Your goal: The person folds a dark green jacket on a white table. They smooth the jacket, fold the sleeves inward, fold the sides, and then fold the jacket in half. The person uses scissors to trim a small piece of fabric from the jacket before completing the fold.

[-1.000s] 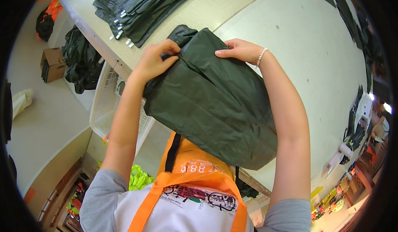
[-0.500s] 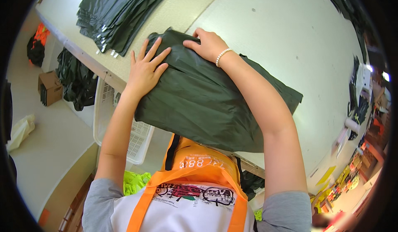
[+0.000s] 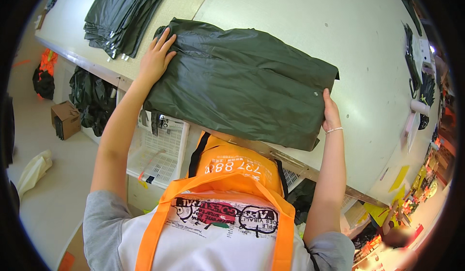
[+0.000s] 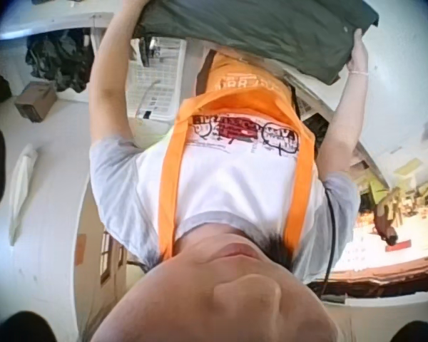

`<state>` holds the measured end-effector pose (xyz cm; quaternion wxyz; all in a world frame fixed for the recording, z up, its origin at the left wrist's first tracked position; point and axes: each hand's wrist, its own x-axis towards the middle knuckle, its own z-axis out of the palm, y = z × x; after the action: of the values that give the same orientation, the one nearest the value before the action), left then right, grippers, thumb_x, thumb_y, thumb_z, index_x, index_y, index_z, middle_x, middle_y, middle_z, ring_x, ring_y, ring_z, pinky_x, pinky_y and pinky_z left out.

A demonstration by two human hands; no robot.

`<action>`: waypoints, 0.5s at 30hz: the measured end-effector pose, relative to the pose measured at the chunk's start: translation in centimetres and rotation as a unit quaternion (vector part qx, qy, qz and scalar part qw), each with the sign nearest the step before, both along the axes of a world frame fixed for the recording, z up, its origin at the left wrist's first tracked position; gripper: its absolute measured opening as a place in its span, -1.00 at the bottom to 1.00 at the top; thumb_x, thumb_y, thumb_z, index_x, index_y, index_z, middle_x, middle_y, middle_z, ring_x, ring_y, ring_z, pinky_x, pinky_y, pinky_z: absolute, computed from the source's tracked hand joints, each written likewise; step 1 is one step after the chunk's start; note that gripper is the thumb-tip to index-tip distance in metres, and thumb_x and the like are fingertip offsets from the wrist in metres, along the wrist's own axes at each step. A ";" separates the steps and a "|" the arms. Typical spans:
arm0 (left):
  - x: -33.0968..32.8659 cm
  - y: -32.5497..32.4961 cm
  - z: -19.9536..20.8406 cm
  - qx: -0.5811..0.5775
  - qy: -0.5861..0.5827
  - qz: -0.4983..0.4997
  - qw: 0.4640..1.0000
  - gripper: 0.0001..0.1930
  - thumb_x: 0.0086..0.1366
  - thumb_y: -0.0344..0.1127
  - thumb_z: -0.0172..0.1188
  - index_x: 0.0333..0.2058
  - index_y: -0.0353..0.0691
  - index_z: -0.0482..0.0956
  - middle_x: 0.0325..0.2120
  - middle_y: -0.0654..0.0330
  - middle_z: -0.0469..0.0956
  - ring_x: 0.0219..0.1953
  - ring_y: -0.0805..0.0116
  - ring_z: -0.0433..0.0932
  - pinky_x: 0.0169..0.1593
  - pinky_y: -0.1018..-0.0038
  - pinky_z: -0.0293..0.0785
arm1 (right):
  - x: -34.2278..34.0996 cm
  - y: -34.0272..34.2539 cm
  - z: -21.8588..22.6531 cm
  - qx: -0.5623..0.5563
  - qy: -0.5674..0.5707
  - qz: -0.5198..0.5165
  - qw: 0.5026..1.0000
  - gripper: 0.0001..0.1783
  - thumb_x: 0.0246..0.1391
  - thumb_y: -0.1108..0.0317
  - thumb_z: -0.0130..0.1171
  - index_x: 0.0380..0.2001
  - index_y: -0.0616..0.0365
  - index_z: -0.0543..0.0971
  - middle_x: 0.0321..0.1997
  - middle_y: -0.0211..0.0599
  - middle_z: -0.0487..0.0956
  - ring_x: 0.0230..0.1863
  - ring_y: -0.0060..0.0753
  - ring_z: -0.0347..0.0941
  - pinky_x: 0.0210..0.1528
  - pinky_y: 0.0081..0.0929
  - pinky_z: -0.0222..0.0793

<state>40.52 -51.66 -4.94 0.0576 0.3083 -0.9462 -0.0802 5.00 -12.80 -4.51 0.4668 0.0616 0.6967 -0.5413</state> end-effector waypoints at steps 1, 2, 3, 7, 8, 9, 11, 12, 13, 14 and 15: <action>-0.1 0.2 0.9 -0.090 -0.077 0.007 0.993 -0.50 0.24 -0.07 0.07 0.16 0.03 0.32 0.27 0.22 0.12 0.24 0.02 0.16 0.22 -0.04 0.09 | 0.3 0.3 -0.4 0.006 0.028 0.016 0.999 -0.30 0.14 -0.12 0.03 0.03 0.36 0.38 0.01 -0.16 0.49 0.00 -0.39 0.41 0.09 -0.40 0.30; -1.4 0.9 2.6 -0.103 -0.058 0.026 0.993 -0.48 0.23 -0.04 0.08 0.16 0.04 0.32 0.28 0.22 0.11 0.25 0.02 0.14 0.22 -0.08 0.04 | 0.6 0.1 -0.8 0.013 0.058 0.030 0.998 -0.30 0.14 -0.13 0.03 0.03 0.36 0.38 -0.01 -0.17 0.50 -0.03 -0.40 0.42 0.07 -0.43 0.32; -3.3 2.5 4.3 -0.112 -0.037 0.043 0.992 -0.47 0.22 -0.02 0.09 0.16 0.04 0.32 0.28 0.21 0.10 0.27 0.02 0.11 0.22 -0.12 -0.01 | 1.0 0.3 -0.9 0.037 0.084 0.026 0.995 -0.29 0.17 -0.13 -0.02 0.02 0.41 0.38 0.01 -0.15 0.49 0.01 -0.37 0.42 0.06 -0.44 0.32; -5.3 11.1 2.8 -0.005 0.050 0.013 0.999 -0.30 0.16 0.21 0.04 0.23 0.06 0.21 0.31 0.21 0.02 0.33 0.03 -0.05 0.27 -0.11 -0.19 | 1.8 0.5 -1.6 0.088 0.186 0.013 0.979 -0.35 0.17 -0.09 0.01 -0.01 0.38 0.40 -0.03 -0.15 0.51 -0.04 -0.40 0.42 0.00 -0.48 0.33; -4.5 11.6 1.1 0.005 0.044 0.010 0.999 -0.24 0.15 0.27 0.01 0.26 0.06 0.16 0.32 0.22 -0.01 0.35 0.04 -0.08 0.28 -0.11 -0.23 | 1.7 0.4 -1.9 0.096 0.213 0.023 0.972 -0.36 0.17 -0.07 0.02 -0.02 0.37 0.40 -0.08 -0.16 0.52 -0.08 -0.40 0.42 -0.02 -0.48 0.33; -3.9 10.4 -0.5 0.023 0.034 -0.014 0.999 -0.23 0.17 0.30 -0.06 0.28 0.07 0.09 0.33 0.22 -0.05 0.36 0.07 -0.13 0.29 -0.10 -0.28 | 1.9 0.5 -2.0 0.108 0.238 0.027 0.965 -0.38 0.16 -0.06 0.04 -0.03 0.35 0.41 -0.12 -0.16 0.53 -0.12 -0.40 0.43 -0.05 -0.49 0.33; -4.3 9.4 -1.6 0.045 0.063 -0.038 0.996 -0.26 0.18 0.24 -0.01 0.27 0.06 0.12 0.33 0.22 -0.03 0.36 0.12 -0.11 0.30 -0.05 -0.25 | 1.5 1.4 -3.6 0.169 0.335 0.038 0.926 -0.32 0.14 -0.06 0.05 0.08 0.33 0.31 -0.03 -0.01 0.46 -0.03 -0.23 0.38 0.06 -0.37 0.26; -4.4 9.1 -1.2 0.050 0.072 -0.042 0.995 -0.27 0.18 0.22 0.01 0.27 0.05 0.13 0.33 0.22 -0.03 0.36 0.13 -0.10 0.31 -0.03 -0.24 | 1.5 0.9 -4.2 0.203 0.419 0.040 0.884 -0.29 0.12 -0.04 0.08 0.13 0.33 0.26 0.01 0.05 0.43 -0.01 -0.14 0.37 0.09 -0.33 0.23; -4.0 9.2 -0.6 0.053 0.079 -0.036 0.995 -0.28 0.18 0.16 0.06 0.26 0.03 0.14 0.32 0.20 -0.02 0.35 0.14 -0.08 0.32 0.01 -0.21 | 1.1 1.2 -4.1 0.209 0.453 0.068 0.864 -0.27 0.10 0.01 0.10 0.17 0.32 0.21 0.06 0.10 0.38 0.06 -0.06 0.31 0.14 -0.28 0.18; -3.6 9.5 1.1 0.030 0.136 -0.009 0.990 -0.28 0.14 0.08 0.17 0.23 -0.02 0.19 0.29 0.19 0.06 0.34 0.14 -0.02 0.32 0.06 -0.18 | 1.2 1.1 -3.0 0.213 0.486 0.094 0.843 -0.23 0.09 0.05 0.13 0.20 0.31 0.15 0.12 0.16 0.32 0.13 0.02 0.26 0.19 -0.24 0.13; -2.9 9.9 2.9 -0.014 0.177 0.046 0.983 -0.30 0.09 0.00 0.24 0.19 -0.05 0.24 0.26 0.16 0.13 0.30 0.11 0.05 0.30 0.08 -0.11 | 1.1 1.0 -2.3 0.180 0.558 0.078 0.807 -0.20 0.06 0.09 0.17 0.23 0.30 0.10 0.17 0.18 0.27 0.20 0.05 0.18 0.24 -0.20 0.05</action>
<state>37.64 -41.78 -2.07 0.2325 0.3316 -0.9068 -0.1172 6.09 -11.79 -6.82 0.0193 -0.2231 0.9243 -0.3092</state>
